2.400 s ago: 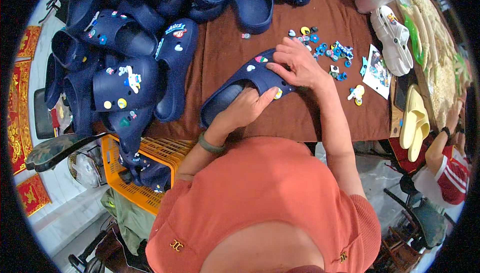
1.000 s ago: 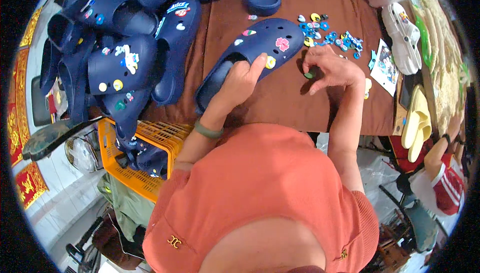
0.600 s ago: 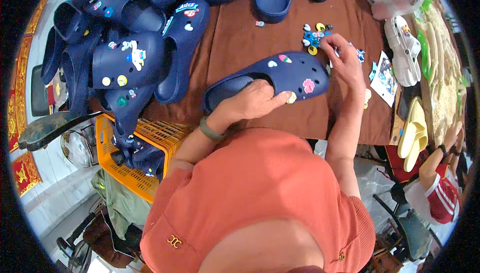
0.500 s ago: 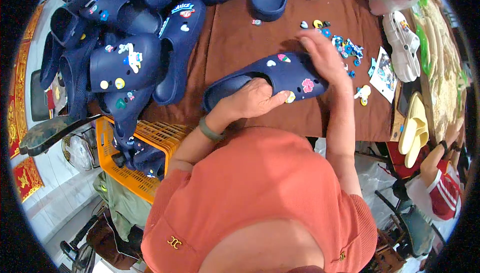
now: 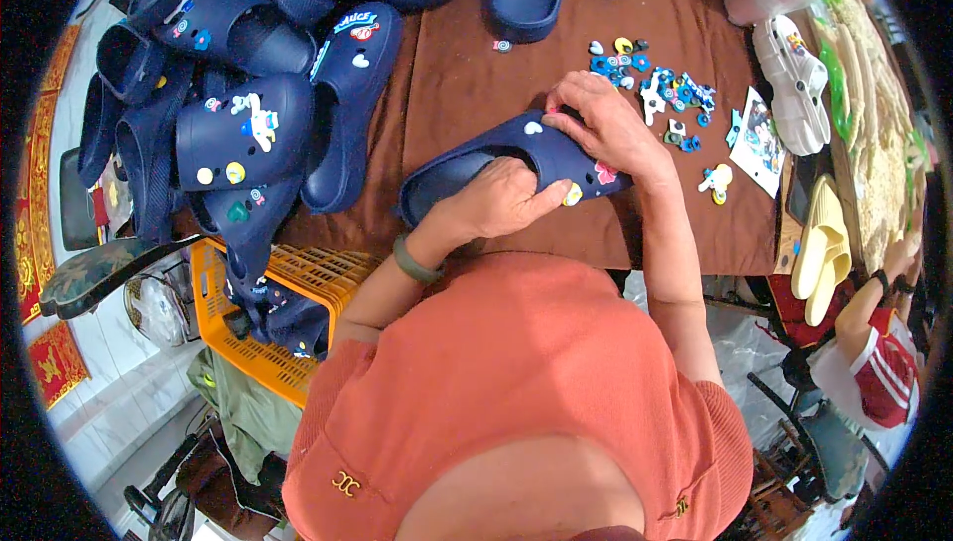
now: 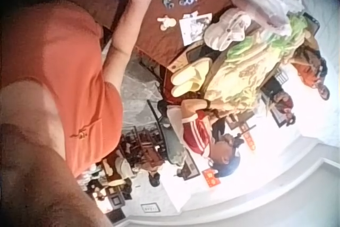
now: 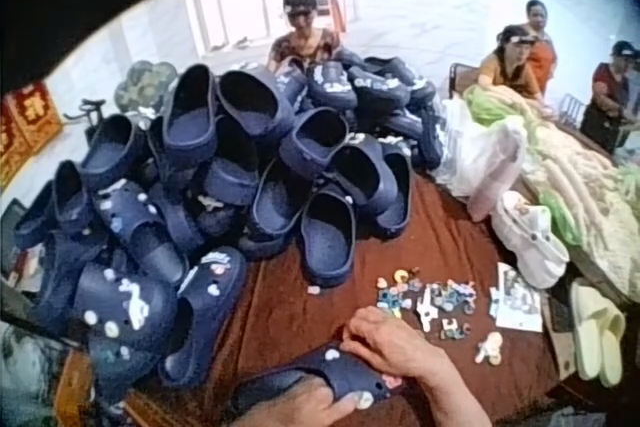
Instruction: Attaching decorative charms to the holes of rubber clogs.
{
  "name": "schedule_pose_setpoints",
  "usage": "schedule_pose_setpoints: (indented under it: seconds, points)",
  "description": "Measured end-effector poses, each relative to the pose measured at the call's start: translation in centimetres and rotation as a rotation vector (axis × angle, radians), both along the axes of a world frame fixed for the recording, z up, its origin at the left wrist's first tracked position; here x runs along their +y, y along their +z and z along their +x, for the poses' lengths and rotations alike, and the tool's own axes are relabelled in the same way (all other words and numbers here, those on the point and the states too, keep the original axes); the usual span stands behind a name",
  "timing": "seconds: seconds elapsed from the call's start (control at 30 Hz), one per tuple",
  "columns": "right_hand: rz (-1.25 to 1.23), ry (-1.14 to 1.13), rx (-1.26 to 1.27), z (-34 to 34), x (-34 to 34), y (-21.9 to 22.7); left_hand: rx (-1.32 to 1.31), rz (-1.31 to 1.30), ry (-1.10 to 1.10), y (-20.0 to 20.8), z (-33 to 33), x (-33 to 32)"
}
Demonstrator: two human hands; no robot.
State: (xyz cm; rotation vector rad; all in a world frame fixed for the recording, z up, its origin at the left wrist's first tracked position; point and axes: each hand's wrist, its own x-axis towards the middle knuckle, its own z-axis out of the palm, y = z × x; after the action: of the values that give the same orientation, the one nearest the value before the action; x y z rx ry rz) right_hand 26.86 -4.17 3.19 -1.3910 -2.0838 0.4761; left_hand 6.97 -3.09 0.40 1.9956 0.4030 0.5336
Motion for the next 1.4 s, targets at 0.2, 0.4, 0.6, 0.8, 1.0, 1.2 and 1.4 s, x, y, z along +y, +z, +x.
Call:
schedule_pose_setpoints:
  seconds: [0.2, 0.4, 0.6, 0.8, 1.0, 1.2, 1.4]
  points:
    - [0.131, -0.001, -0.070, -0.5, -0.1, 0.7, 0.128, 0.083, 0.017, -0.3, -0.4, -0.3]
    - [0.172, 0.002, -0.083, -0.4, 0.0, 0.5, 0.099, 0.022, -0.013, 0.0, -0.3, -0.3]
    - [0.189, -0.005, -0.103, -0.4, 0.0, 0.1, 0.098, 0.011, -0.033, 0.4, -0.3, -0.2]
    - [0.224, -0.020, -0.105, -0.6, -0.1, 0.1, 0.059, -0.054, 0.004, 1.1, -0.2, -0.5]
    - [0.260, -0.016, -0.097, -0.6, -0.3, 0.1, 0.144, -0.035, -0.040, 0.9, -0.4, -0.4]
    - [0.271, -0.018, -0.104, -0.6, -0.3, 0.1, 0.087, -0.012, 0.003, 0.2, -0.4, -0.6]
    - [0.064, -0.056, -0.028, -0.5, 0.0, -0.4, 0.140, -0.012, -0.027, 0.1, -0.8, 0.1]
